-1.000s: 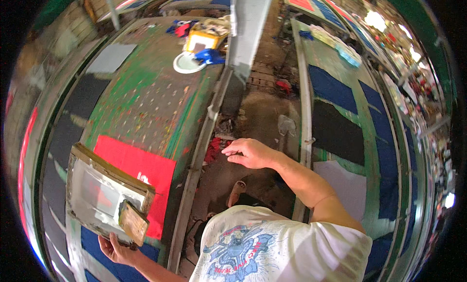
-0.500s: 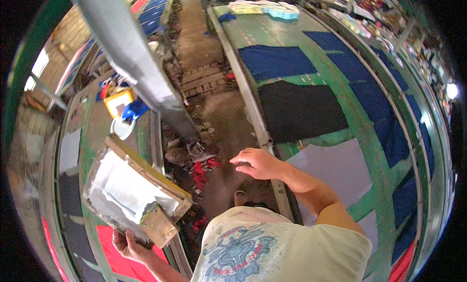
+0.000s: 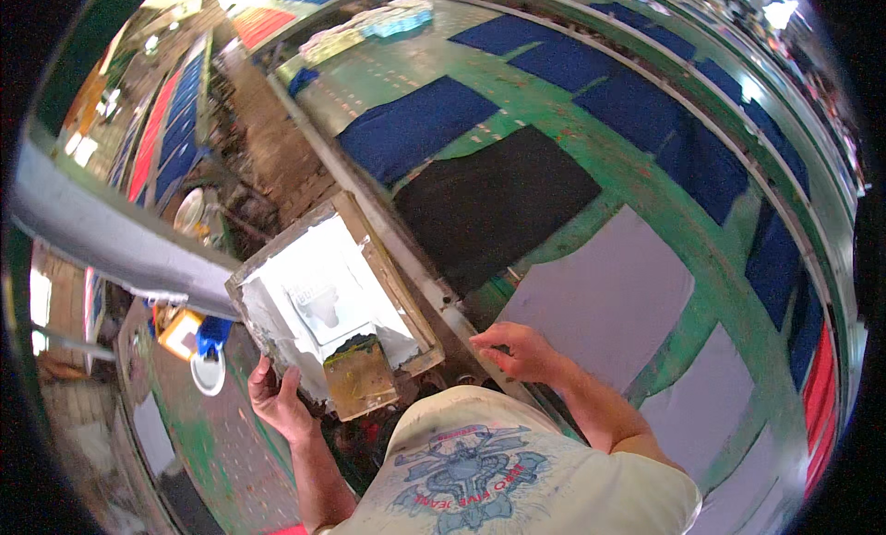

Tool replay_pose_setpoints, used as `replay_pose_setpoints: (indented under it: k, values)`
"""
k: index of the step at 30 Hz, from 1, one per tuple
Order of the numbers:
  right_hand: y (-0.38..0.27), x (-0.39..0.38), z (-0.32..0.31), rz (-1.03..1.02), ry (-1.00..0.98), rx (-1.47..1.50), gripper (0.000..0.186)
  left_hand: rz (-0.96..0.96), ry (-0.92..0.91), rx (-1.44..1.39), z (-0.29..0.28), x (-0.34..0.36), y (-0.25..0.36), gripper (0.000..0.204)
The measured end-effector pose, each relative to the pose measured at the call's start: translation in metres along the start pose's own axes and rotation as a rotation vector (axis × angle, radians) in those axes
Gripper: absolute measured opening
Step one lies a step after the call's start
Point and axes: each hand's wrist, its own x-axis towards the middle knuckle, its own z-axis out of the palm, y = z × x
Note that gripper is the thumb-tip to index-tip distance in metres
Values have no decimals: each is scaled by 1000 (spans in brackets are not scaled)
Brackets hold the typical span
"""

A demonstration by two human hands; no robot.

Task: The person folds a red t-shirt and then uses a squeegee to apply white ink through a screen printing frame onto several t-shirts laid out on a long table. The shirts include gray, black, and blue colors, and the person moves along the table to print each one.

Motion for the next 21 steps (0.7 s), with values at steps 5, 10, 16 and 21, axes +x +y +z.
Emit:
replay_pose_setpoints:
  k: [5, 10, 16, 21]
  values:
    - [5, -17, -7, 63, 216, -29, 27, -52, -130, -115, 79, 56, -44, 49]
    - [16, -8, -14, 145, 407, -106, 29, -171, -206, -186, 158, 126, -92, 47]
    - [27, 41, 3, 334, 503, -216, 26, -82, -345, -135, 257, 207, -148, 43]
    - [2, 38, 63, 301, 584, -271, 27, -135, -395, -181, 253, 220, -150, 46]
